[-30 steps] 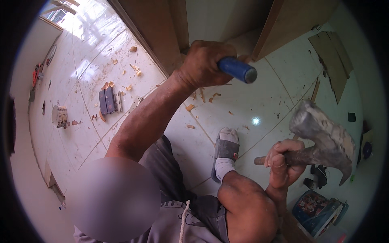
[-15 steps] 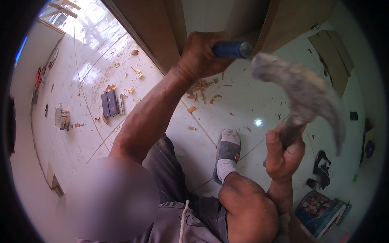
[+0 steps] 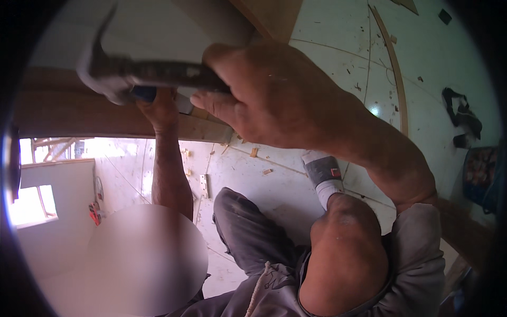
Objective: Chisel a recess into a wooden door frame and install a door hinge using a hammer and chisel.
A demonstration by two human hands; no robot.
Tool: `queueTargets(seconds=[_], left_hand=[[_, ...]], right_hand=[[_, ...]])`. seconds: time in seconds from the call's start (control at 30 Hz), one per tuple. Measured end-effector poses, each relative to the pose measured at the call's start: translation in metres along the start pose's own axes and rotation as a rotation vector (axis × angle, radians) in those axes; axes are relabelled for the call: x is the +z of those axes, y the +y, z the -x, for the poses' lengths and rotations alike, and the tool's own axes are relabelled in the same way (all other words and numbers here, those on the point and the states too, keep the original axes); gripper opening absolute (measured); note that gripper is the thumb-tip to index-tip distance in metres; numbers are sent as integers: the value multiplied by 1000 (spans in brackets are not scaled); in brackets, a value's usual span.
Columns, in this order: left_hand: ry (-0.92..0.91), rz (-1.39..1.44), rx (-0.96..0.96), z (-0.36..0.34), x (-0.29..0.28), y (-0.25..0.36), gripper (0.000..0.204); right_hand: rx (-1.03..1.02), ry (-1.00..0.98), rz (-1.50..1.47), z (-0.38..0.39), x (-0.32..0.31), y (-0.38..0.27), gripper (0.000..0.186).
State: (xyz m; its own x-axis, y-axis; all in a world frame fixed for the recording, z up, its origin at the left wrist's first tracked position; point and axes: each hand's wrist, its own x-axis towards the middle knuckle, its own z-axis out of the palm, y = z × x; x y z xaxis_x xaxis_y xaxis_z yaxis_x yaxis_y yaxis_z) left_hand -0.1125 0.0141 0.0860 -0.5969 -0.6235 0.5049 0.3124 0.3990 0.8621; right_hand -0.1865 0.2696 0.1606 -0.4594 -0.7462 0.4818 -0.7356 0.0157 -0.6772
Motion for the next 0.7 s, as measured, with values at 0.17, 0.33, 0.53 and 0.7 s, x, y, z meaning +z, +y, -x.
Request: queueTargets(seconds=[0.17,0.33,0.53,0.7], left_hand=[[-83,-41,251,8,11,-19,12],[-147,-86,302,7,7,-14,23],[-100,28,125,12,11,11,26],[-234,-156,286,3,-2,-10,30]], right_hand=[[-34,-42,71,3,2,8,27],[-15,-41,-3,1,-2,5,31],[43,-30,-68,6,1,8,32],[24,4,-77,15,4,17,32]])
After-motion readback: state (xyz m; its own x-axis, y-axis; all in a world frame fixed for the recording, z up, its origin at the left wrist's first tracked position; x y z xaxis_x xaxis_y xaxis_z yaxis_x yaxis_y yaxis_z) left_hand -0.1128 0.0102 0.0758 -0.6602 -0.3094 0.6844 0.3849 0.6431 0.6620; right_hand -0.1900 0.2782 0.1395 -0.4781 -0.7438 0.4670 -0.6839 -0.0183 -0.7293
